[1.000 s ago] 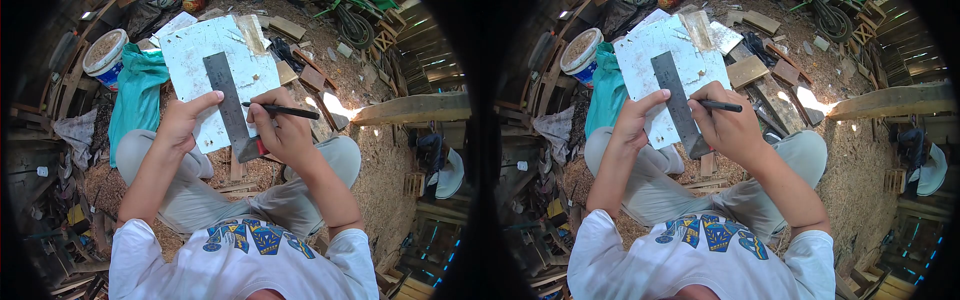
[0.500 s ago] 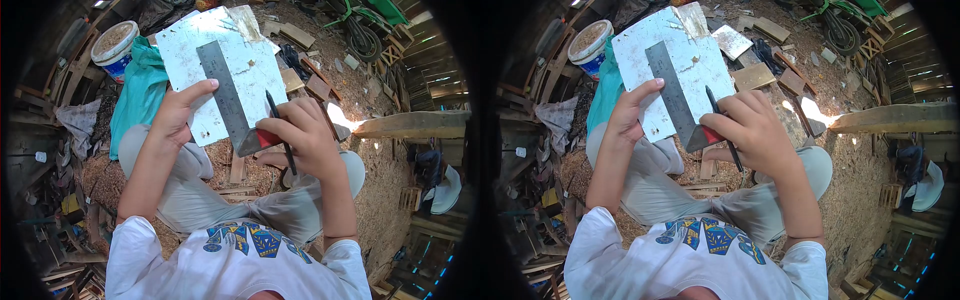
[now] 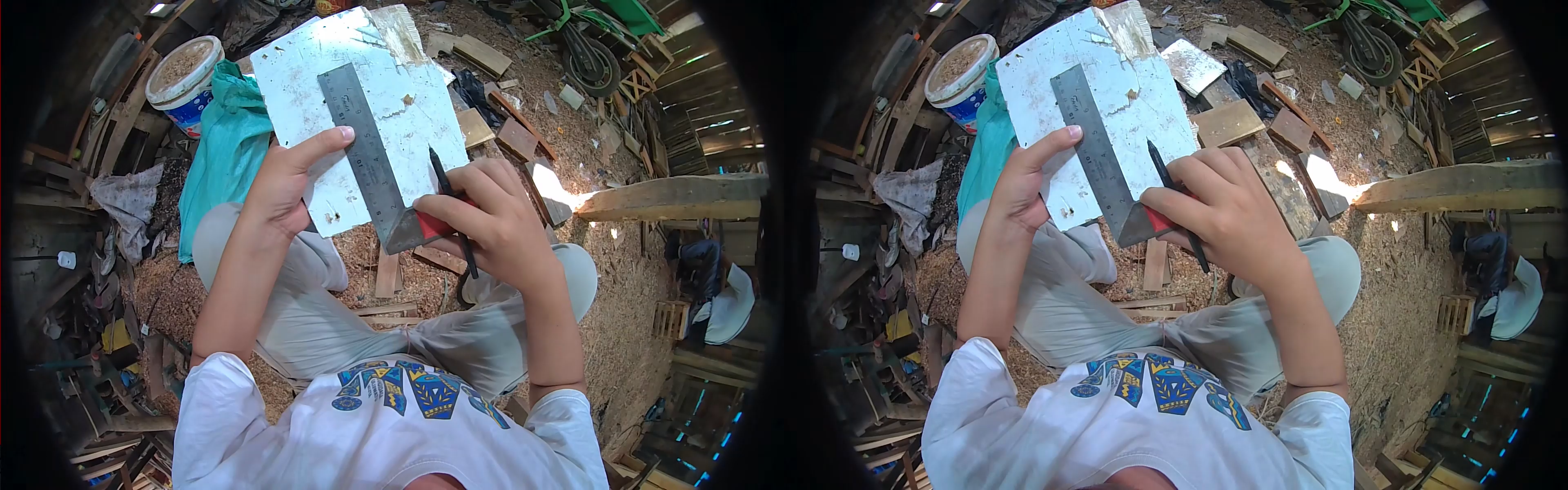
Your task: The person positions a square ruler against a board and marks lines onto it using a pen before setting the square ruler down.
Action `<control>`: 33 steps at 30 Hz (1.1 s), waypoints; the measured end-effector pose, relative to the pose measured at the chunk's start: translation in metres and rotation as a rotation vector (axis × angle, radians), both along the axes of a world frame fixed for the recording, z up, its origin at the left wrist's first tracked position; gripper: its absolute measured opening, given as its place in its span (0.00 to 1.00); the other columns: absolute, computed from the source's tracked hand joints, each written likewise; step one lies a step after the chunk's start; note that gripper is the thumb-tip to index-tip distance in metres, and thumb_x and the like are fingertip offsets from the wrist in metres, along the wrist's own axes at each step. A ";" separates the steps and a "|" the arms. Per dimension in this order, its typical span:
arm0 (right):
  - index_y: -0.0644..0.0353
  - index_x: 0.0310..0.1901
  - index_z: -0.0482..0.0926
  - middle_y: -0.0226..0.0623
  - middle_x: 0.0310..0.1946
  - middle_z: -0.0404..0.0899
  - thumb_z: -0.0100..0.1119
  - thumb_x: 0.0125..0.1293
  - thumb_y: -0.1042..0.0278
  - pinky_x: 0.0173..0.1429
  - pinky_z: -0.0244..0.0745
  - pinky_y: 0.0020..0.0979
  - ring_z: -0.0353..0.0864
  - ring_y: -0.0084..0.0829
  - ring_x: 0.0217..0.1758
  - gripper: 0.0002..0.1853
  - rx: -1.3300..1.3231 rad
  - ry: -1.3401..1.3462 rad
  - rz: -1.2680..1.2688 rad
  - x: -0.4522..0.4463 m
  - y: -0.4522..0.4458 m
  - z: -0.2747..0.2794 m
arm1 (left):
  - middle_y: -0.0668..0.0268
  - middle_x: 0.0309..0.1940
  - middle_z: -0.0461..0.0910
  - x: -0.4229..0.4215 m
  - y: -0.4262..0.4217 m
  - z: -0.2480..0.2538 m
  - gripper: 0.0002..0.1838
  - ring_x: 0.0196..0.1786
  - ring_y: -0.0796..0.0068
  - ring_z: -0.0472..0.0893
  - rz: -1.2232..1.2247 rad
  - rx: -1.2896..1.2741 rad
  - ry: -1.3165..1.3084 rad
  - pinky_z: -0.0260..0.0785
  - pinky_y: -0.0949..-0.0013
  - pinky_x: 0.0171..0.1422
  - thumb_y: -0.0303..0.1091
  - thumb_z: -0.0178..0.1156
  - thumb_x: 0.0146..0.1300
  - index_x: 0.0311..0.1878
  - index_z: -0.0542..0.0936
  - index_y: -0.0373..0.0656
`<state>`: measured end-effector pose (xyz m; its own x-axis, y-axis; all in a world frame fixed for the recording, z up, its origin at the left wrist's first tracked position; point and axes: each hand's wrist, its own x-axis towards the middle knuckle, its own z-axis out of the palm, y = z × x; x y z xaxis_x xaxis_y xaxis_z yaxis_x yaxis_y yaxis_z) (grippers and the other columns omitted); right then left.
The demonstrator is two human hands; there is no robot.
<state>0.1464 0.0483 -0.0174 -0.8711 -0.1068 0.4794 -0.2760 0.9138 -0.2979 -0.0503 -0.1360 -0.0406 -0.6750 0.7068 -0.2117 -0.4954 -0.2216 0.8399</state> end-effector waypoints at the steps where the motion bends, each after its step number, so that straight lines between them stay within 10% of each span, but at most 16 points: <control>1: 0.49 0.50 0.88 0.34 0.40 0.76 0.79 0.46 0.62 0.53 0.74 0.43 0.77 0.42 0.47 0.24 -0.009 -0.006 0.001 0.000 0.000 0.001 | 0.56 0.56 0.86 0.000 0.000 0.000 0.28 0.55 0.64 0.88 0.000 -0.001 0.000 0.84 0.56 0.62 0.25 0.72 0.62 0.66 0.78 0.34; 33: 0.50 0.50 0.88 0.34 0.39 0.75 0.78 0.48 0.65 0.47 0.75 0.41 0.76 0.40 0.44 0.23 -0.016 -0.035 0.003 0.007 0.003 -0.009 | 0.56 0.56 0.86 0.008 0.002 -0.001 0.29 0.56 0.65 0.87 0.029 -0.030 0.055 0.83 0.58 0.63 0.25 0.73 0.61 0.66 0.78 0.35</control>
